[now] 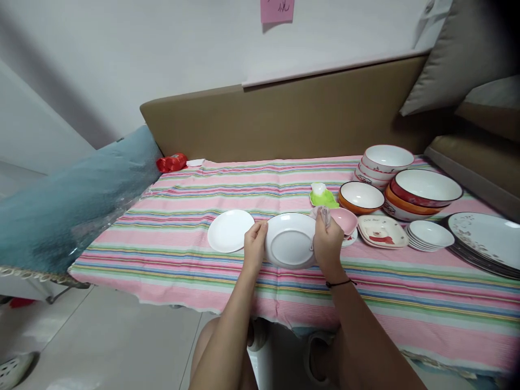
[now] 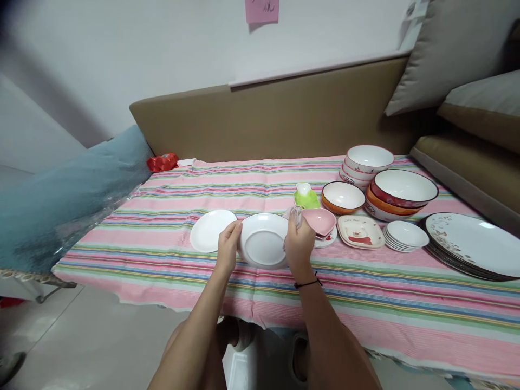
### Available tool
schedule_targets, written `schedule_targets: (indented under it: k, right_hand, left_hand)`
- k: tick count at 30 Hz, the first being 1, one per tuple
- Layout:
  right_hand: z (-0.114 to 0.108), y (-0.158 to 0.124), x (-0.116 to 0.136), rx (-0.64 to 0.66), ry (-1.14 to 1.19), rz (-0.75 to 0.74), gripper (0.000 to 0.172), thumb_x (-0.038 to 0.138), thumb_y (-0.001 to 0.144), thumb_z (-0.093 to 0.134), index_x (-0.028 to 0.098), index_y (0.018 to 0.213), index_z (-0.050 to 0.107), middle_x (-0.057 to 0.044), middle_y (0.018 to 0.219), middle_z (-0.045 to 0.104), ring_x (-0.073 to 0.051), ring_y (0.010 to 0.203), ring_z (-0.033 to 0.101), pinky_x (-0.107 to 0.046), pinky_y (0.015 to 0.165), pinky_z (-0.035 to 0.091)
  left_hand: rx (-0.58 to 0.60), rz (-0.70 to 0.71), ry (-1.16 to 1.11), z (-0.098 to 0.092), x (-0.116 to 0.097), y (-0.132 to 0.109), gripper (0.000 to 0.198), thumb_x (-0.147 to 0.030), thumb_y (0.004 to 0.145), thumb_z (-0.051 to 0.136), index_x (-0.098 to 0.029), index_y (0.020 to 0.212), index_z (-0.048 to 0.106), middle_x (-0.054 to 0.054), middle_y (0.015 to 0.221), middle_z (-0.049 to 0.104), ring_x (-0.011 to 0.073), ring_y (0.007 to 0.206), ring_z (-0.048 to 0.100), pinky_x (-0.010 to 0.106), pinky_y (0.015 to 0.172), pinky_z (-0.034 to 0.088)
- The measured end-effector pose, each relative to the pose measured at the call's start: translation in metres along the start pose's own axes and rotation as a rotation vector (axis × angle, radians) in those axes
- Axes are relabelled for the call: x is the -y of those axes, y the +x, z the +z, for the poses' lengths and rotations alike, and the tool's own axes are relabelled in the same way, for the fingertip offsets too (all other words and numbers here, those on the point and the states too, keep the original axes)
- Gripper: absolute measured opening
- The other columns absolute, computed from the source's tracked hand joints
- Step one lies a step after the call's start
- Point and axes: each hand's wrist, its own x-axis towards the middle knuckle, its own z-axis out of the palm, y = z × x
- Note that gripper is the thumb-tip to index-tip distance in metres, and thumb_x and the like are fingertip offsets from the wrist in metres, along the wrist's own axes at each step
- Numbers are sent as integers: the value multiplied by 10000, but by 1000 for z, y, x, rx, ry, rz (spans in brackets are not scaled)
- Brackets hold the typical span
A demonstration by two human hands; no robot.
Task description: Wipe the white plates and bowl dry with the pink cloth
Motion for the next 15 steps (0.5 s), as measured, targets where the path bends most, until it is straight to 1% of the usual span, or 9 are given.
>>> schedule_targets:
  k: [2,3,5,7,8,9,11,13,15]
  right_hand:
    - [-2,6,1,-101,-50,-78,445,527,976,418,235,645,468,32,481,426,-156,444,418,-289,488,325]
    - [-3,8,1,-156,-79,-138,427,519,975,419,223,680,506,16,518,464,-161,467,436,-292,503,333]
    - [-4,8,1,-222,-153,-289,388,495,966,433,209,731,547,-8,576,506,-169,506,455,-295,522,334]
    - [-4,1,0,-183,-221,-480,355,450,964,440,215,717,538,-12,574,499,-172,514,451,-295,520,318]
    - [-3,-5,0,-125,-242,-583,346,423,966,434,222,700,526,-11,562,489,-175,514,448,-298,518,313]
    - [-3,-13,1,-51,-251,-682,338,396,970,421,226,694,520,-15,559,491,-179,520,452,-302,520,313]
    - [-1,-29,2,119,-250,-823,320,359,977,398,225,722,538,-35,595,528,-196,565,485,-314,540,335]
    - [2,-45,3,305,-256,-858,311,346,984,387,217,773,574,-50,638,565,-212,610,515,-325,559,363]
    - [6,-60,4,448,-267,-802,303,328,990,377,203,857,620,-65,698,618,-223,652,554,-333,583,407]
  left_hand:
    - [0,-95,-15,2,-2,-2,199,-340,775,774,-180,887,736,55,912,713,219,943,635,289,873,478]
    - [8,-191,-50,3,-2,-3,271,-402,788,758,-178,938,720,72,949,709,229,943,646,323,876,497]
    - [72,-452,-169,4,-3,-7,455,-575,822,664,-160,1007,674,118,972,697,272,919,673,436,864,532]
    - [142,-663,-300,5,-3,-10,605,-691,843,538,-125,1032,639,156,937,694,322,898,693,532,840,542]
    - [151,-706,-355,5,-3,-10,634,-700,856,499,-108,1042,630,166,916,696,337,896,699,548,833,545]
    - [134,-705,-402,5,-3,-10,628,-677,874,479,-93,1052,628,169,896,701,339,894,703,543,830,550]
    - [30,-629,-475,3,-3,-8,539,-579,893,495,-85,1048,643,152,850,710,316,869,710,498,830,562]
    - [-78,-516,-531,0,-3,-4,429,-479,863,550,-102,1029,671,128,830,722,290,851,712,456,849,561]
    - [-148,-407,-558,-3,-3,-1,368,-415,808,602,-127,1014,699,105,849,737,272,864,714,420,880,553]
